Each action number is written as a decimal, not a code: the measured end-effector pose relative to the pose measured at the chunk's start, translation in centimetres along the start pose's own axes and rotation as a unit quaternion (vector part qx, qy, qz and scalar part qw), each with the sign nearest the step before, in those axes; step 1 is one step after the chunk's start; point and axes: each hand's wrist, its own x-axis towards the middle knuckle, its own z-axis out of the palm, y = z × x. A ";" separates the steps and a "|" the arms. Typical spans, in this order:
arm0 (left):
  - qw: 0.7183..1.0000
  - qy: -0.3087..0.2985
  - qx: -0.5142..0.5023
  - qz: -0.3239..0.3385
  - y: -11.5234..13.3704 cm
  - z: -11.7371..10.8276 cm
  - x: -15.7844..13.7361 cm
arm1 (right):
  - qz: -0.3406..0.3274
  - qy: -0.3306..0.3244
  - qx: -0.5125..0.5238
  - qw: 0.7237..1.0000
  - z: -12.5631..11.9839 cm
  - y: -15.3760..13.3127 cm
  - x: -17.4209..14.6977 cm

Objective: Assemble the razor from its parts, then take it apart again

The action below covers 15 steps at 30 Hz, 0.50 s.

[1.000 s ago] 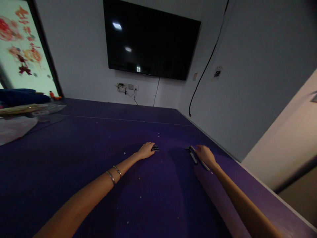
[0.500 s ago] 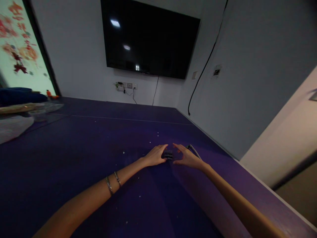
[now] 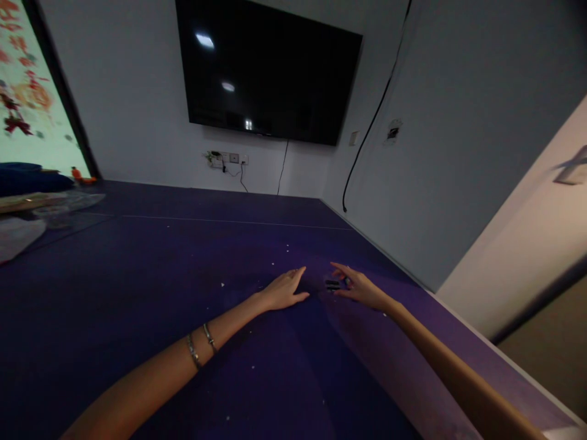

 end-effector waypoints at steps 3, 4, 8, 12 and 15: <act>0.997 -0.005 0.047 -0.055 -2.5 0.1 -0.6 | 0.043 0.037 -0.051 0.997 -3.9 3.5 -0.7; 0.996 -0.006 0.060 -0.072 -3.2 0.2 -0.9 | 0.063 0.051 -0.073 0.994 -5.1 4.9 -1.0; 0.993 -0.012 0.079 -0.089 -5.1 1.3 -1.7 | 0.120 0.050 -0.134 0.982 -7.7 10.5 -2.6; 0.992 0.009 0.077 -0.101 -5.4 2.5 -1.7 | 0.143 0.013 -0.146 0.979 -7.7 14.1 -3.7; 0.992 0.025 0.078 -0.096 -5.6 2.9 -1.6 | 0.136 -0.012 -0.137 0.981 -7.4 15.1 -3.7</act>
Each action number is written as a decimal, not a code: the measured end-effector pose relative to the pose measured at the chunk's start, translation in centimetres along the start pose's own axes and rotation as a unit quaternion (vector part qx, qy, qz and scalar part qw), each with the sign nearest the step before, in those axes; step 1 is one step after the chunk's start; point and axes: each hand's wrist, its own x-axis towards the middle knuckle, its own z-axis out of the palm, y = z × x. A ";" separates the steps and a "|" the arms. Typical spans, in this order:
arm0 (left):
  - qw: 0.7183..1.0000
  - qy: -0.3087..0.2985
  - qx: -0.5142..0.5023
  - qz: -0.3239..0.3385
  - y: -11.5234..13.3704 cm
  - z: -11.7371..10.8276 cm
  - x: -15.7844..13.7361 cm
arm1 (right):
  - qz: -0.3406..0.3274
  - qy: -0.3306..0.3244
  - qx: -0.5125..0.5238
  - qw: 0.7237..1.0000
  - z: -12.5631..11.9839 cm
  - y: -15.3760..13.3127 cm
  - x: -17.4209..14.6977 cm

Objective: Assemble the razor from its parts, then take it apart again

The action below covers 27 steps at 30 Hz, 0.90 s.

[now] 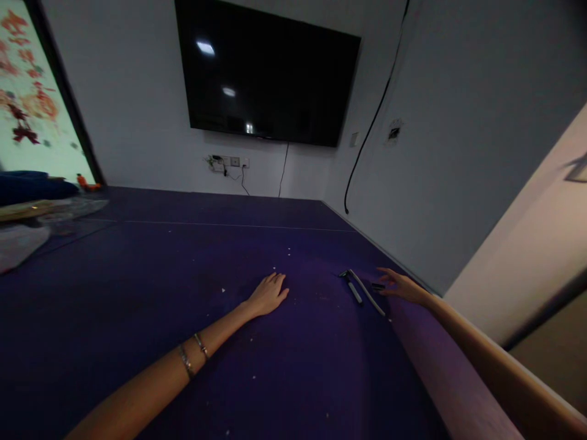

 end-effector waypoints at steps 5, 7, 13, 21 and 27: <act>1.000 0.011 -0.005 0.002 -0.3 0.1 0.0 | -0.027 -0.030 0.021 0.999 -0.3 -0.3 0.6; 1.000 0.014 -0.009 0.001 -0.3 0.2 0.0 | -0.030 -0.048 0.029 0.998 -0.6 -0.4 0.8; 1.000 0.017 -0.014 0.000 -0.3 0.2 -0.1 | -0.041 -0.088 0.028 0.995 -1.1 -0.8 1.0; 1.000 0.005 -0.017 -0.011 0.2 -0.2 -0.2 | -0.049 -0.094 0.034 0.994 -0.8 -1.4 1.2; 1.000 0.012 -0.016 -0.011 0.3 -0.3 -0.2 | -0.034 -0.117 0.088 0.989 -0.9 -1.8 1.0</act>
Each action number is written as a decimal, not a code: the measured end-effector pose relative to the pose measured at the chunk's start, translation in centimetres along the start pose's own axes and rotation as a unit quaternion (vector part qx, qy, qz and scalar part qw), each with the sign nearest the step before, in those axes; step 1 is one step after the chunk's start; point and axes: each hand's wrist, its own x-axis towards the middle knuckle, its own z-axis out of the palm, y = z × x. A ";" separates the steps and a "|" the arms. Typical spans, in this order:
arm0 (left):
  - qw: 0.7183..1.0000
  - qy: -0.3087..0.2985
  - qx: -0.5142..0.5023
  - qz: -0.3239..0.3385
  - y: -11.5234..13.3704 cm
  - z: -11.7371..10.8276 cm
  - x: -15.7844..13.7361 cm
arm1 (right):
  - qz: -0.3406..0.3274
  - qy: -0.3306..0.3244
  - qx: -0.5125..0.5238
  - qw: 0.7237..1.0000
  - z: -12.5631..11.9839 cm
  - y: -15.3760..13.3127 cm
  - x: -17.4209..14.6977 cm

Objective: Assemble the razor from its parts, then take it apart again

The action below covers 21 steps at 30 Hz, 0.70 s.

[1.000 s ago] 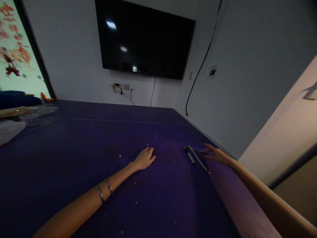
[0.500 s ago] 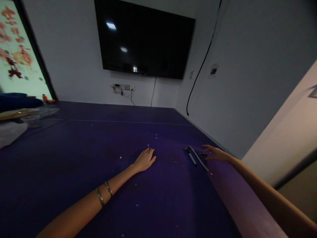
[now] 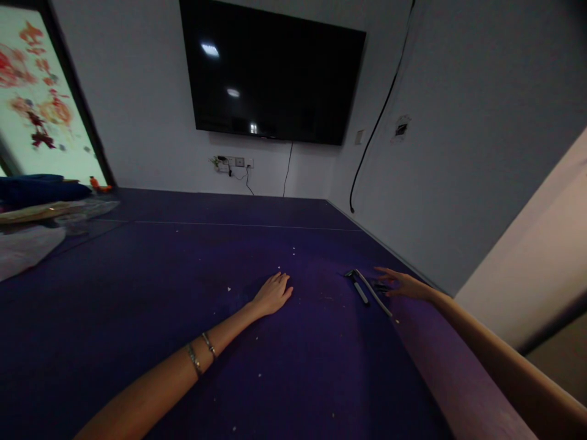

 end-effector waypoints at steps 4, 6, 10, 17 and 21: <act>1.000 -0.004 0.003 -0.002 0.1 -0.1 0.0 | 0.008 -0.002 0.007 1.000 -0.2 0.4 -0.1; 1.000 -0.003 0.004 -0.004 0.2 -0.2 -0.1 | 0.015 0.009 0.001 1.000 -0.2 0.6 0.0; 1.000 0.001 -0.001 -0.003 0.3 -0.2 0.0 | 0.003 0.064 -0.027 0.998 0.2 -0.5 1.0; 0.991 0.062 -0.041 -0.108 -1.1 -0.9 0.1 | -0.078 0.046 -0.132 0.987 4.0 -8.0 3.6; 0.985 0.068 -0.036 -0.156 -3.8 -2.6 -1.0 | -0.131 0.031 -0.180 0.974 7.0 -11.5 4.6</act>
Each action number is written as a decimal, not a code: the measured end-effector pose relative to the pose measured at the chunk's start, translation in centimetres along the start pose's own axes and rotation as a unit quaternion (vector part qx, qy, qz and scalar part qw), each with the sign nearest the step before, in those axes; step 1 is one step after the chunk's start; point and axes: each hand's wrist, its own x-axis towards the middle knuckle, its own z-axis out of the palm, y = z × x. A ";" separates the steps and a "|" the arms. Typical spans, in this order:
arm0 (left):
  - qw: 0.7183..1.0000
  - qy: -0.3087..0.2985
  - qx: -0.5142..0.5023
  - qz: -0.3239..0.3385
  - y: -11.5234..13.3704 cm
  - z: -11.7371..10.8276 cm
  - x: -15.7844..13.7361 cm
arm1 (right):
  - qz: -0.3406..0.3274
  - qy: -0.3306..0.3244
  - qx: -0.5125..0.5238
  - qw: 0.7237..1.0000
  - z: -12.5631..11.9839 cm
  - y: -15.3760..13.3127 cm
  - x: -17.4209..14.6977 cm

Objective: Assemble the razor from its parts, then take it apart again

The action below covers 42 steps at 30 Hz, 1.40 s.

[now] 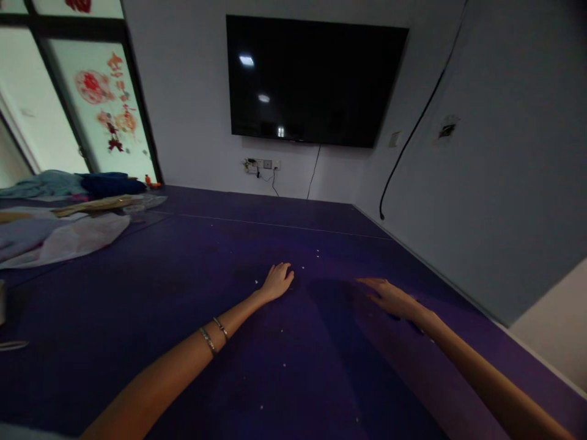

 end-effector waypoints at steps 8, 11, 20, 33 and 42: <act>0.997 0.020 0.060 -0.055 -6.9 -4.3 -2.1 | 0.043 0.070 -0.070 0.994 5.5 -3.4 2.5; 0.995 0.012 0.080 -0.055 -8.8 -4.8 -3.1 | 0.072 0.096 -0.077 0.990 7.3 -4.1 3.1; 0.991 -0.010 0.127 -0.048 -10.6 -4.3 -4.2 | 0.093 0.134 -0.058 0.985 8.7 -4.4 3.1; 0.991 0.002 0.125 -0.039 -10.3 -4.5 -4.4 | 0.098 0.143 -0.034 0.984 8.9 -4.2 3.0; 0.992 -0.003 0.118 -0.042 -10.1 -4.7 -4.6 | 0.079 0.132 -0.047 0.987 9.1 -3.8 2.9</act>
